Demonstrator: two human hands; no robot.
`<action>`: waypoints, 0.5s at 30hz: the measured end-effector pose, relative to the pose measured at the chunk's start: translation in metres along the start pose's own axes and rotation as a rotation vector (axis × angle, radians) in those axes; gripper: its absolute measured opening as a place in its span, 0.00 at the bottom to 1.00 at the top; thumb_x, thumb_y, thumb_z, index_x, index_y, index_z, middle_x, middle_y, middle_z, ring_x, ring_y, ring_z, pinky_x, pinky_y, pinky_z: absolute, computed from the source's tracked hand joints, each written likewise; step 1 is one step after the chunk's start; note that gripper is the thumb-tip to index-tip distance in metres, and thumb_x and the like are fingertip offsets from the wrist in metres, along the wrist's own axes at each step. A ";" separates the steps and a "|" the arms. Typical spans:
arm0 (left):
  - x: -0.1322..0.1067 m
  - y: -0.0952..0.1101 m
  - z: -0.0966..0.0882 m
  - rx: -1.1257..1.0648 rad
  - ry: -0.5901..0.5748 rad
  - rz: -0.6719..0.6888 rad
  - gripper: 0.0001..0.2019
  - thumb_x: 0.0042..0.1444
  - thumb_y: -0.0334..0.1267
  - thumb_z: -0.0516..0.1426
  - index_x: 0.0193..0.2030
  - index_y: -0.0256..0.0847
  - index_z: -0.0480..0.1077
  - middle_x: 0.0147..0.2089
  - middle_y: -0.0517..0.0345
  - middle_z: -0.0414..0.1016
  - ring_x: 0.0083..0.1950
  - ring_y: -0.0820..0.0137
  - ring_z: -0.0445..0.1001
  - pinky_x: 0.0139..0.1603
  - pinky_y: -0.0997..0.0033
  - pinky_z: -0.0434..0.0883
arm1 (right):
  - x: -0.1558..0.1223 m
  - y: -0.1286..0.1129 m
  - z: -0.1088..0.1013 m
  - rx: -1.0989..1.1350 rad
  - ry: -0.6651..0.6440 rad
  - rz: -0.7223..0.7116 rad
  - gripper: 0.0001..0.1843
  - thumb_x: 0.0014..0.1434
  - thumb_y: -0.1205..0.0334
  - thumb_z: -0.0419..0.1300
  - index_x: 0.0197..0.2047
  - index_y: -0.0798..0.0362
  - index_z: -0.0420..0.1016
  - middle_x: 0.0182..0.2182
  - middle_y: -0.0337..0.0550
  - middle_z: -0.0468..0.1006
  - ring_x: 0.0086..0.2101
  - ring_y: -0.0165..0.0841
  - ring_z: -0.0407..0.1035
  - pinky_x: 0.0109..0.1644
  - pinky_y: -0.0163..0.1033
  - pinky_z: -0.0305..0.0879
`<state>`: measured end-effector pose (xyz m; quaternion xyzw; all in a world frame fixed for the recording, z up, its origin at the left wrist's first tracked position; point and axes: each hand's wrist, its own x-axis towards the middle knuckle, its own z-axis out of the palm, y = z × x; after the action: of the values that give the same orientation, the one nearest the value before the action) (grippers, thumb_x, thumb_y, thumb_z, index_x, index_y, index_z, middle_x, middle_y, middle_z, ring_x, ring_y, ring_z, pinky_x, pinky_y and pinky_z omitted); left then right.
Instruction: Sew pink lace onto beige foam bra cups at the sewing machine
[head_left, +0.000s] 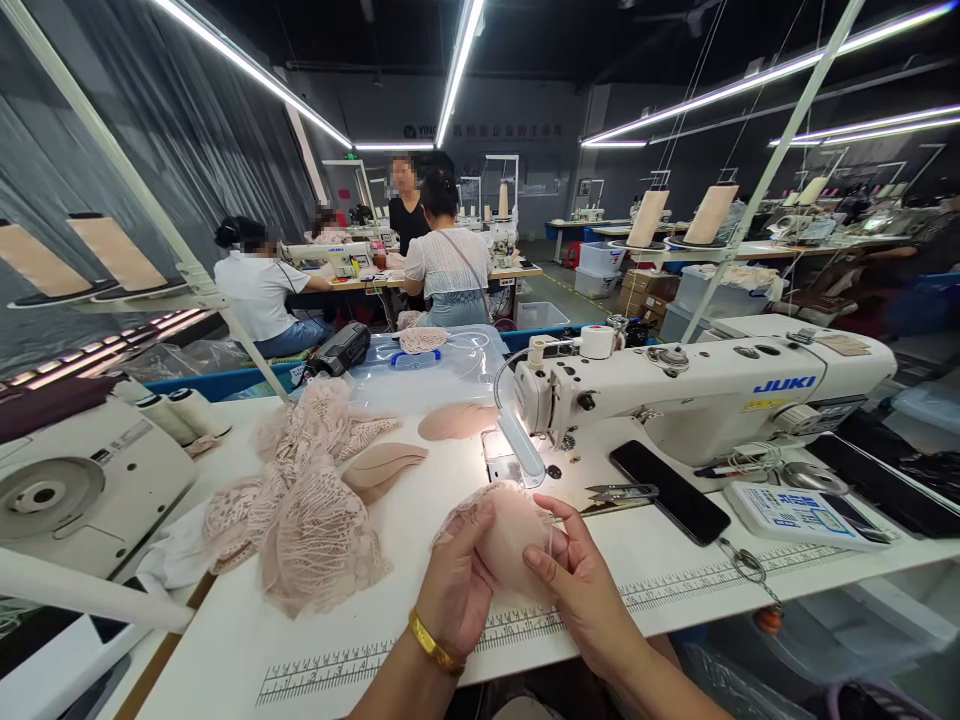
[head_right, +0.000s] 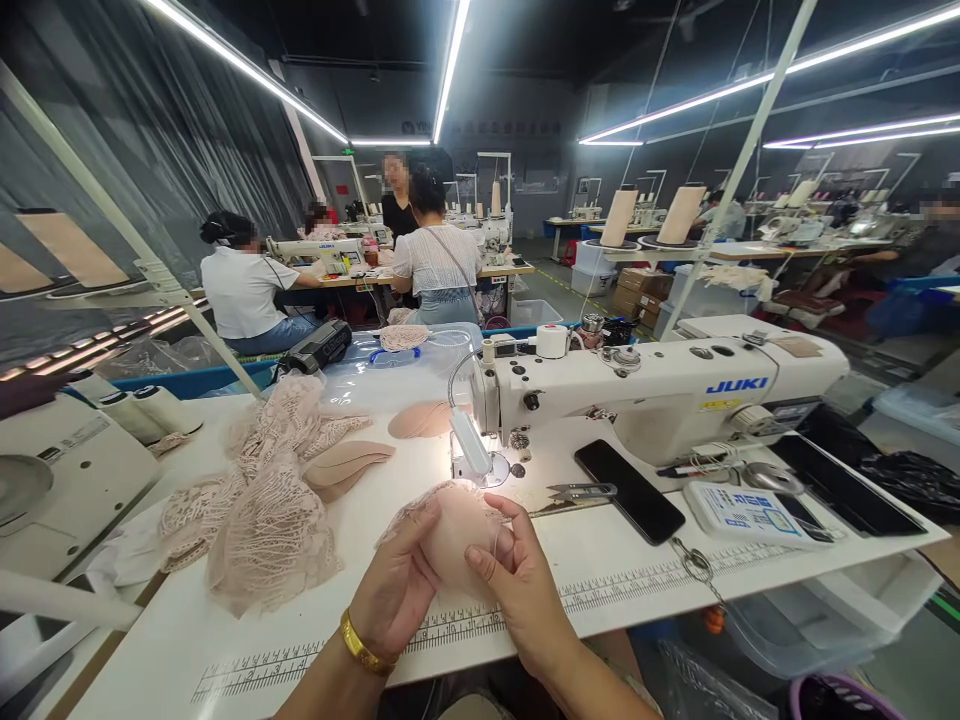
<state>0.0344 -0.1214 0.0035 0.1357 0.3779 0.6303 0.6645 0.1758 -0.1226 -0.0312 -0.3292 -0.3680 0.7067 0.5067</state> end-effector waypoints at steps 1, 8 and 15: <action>0.001 0.001 0.001 -0.012 0.013 0.003 0.19 0.48 0.41 0.73 0.47 0.37 0.82 0.47 0.49 0.84 0.47 0.61 0.80 0.47 0.67 0.77 | 0.000 0.000 -0.002 -0.014 -0.005 -0.001 0.40 0.54 0.46 0.74 0.63 0.42 0.60 0.45 0.42 0.81 0.44 0.40 0.75 0.53 0.47 0.68; 0.012 0.022 0.000 -0.016 0.063 0.058 0.13 0.48 0.38 0.73 0.41 0.42 0.81 0.48 0.56 0.82 0.46 0.67 0.77 0.45 0.71 0.76 | -0.003 0.002 -0.020 -0.209 -0.123 -0.016 0.37 0.60 0.49 0.71 0.66 0.42 0.58 0.31 0.32 0.73 0.31 0.30 0.66 0.38 0.36 0.64; -0.043 0.053 0.009 1.152 -0.781 0.401 0.14 0.66 0.47 0.55 0.43 0.44 0.80 0.38 0.52 0.81 0.40 0.60 0.78 0.44 0.60 0.74 | 0.025 -0.033 -0.050 -0.749 -0.482 -0.417 0.25 0.66 0.59 0.64 0.64 0.45 0.64 0.41 0.43 0.77 0.42 0.36 0.71 0.46 0.41 0.66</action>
<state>0.0046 -0.1503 0.0590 0.7464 0.3528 0.3462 0.4457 0.2267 -0.0821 -0.0309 -0.2351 -0.7617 0.4653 0.3848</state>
